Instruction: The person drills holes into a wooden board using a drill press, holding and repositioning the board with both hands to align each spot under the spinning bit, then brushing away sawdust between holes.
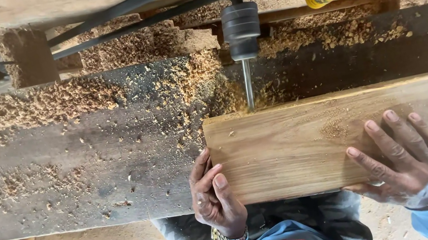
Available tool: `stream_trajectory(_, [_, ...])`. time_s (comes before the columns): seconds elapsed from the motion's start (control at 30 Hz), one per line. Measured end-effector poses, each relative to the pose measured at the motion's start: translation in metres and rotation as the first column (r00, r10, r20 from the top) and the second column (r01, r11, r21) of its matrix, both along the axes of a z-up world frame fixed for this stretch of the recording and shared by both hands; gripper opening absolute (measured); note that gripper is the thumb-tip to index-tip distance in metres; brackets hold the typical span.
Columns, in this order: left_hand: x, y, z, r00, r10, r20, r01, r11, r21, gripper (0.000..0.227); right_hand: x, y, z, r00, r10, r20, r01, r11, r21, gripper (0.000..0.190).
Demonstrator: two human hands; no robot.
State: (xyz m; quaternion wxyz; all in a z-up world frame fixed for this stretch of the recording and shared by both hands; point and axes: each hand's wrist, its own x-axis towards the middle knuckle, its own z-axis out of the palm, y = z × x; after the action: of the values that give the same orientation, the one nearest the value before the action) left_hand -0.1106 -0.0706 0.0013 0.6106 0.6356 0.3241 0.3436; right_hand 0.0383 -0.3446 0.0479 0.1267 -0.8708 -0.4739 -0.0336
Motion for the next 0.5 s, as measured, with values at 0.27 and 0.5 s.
stream_trajectory(0.27, [0.0014, 0.0012, -0.001, 1.0, -0.01, -0.003, 0.01, 1.0, 0.013, 0.02, 0.0012, 0.0047, 0.0044, 1.0, -0.015, -0.007, 0.015, 1.0, 0.003, 0.064])
stream_trajectory(0.5, [0.0043, 0.0023, 0.0001, 1.0, -0.007, -0.008, 0.007, 1.0, 0.017, 0.02, 0.0018, -0.0008, -0.0029, 1.0, -0.007, -0.003, 0.007, 1.0, -0.004, 0.063])
